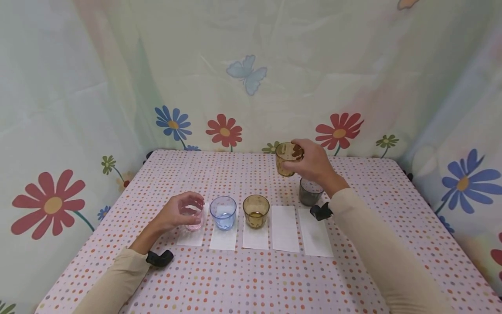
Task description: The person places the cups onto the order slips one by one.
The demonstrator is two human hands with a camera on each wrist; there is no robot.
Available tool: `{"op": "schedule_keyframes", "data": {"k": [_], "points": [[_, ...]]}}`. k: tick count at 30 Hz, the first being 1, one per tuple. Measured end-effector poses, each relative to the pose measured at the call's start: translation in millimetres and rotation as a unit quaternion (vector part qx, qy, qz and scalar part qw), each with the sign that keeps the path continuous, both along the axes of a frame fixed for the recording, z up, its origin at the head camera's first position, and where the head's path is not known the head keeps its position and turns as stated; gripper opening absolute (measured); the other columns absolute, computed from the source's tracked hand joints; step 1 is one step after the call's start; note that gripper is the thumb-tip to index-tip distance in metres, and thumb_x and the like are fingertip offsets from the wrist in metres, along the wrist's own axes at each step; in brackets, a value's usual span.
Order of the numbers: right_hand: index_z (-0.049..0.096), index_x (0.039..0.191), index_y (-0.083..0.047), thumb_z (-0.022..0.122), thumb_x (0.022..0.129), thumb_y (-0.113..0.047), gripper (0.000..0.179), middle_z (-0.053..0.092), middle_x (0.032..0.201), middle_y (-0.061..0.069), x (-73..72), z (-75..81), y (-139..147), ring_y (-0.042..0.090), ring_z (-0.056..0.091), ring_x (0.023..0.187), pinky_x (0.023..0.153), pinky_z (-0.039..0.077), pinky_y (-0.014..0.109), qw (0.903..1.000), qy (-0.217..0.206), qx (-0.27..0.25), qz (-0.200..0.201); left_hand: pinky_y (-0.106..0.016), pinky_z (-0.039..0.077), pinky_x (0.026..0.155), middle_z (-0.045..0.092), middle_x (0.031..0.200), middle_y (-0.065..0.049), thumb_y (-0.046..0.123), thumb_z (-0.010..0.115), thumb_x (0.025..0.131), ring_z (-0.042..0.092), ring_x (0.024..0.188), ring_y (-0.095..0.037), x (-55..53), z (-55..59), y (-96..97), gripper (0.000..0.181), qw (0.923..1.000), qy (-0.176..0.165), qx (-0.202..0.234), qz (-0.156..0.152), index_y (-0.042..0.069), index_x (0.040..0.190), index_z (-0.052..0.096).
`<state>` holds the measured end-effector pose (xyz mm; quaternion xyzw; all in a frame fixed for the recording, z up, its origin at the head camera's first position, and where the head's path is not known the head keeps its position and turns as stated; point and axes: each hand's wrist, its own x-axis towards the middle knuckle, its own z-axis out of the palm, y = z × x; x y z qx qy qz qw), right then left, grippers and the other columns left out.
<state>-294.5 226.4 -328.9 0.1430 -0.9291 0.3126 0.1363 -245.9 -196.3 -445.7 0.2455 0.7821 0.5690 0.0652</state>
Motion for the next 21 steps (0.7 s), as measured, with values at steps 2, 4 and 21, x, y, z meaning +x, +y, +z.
{"op": "schedule_keyframes", "data": {"k": [2,4,21], "points": [[0.054,0.141,0.001,0.082,0.081,-0.026,0.071,0.065,0.116,0.021,4.9,5.0,-1,0.036,0.062,0.102,0.084,0.054,0.052,0.9997,0.021,-0.012,0.003,-0.056,0.051,0.099,0.064,0.12,-0.02,0.006,0.085,0.077,0.063,0.112,-0.039,-0.2,-0.9,-0.3,0.059,1.0,0.0,0.002,0.0,-0.006,0.128,0.058],[0.056,0.139,0.001,0.082,0.08,-0.022,0.069,0.065,0.114,0.021,10.8,9.0,-3,0.036,0.063,0.101,0.082,0.055,0.05,0.9988,0.043,-0.022,0.007,-0.056,0.051,0.098,0.064,0.121,-0.019,0.005,0.085,0.076,0.063,0.111,-0.038,0.4,-0.5,-0.4,0.059,1.0,0.001,0.003,0.001,-0.004,0.129,0.059],[0.065,0.125,0.002,0.086,0.069,-0.01,0.061,0.068,0.103,0.016,65.1,-4.6,-11,0.031,0.068,0.087,0.07,0.047,0.008,0.9933,0.092,-0.06,0.036,-0.055,0.051,0.099,0.064,0.121,-0.018,0.005,0.082,0.079,0.063,0.111,-0.036,3.1,-1.4,-1.2,0.058,1.0,0.004,0.006,-0.004,-0.005,0.131,0.057]]}}
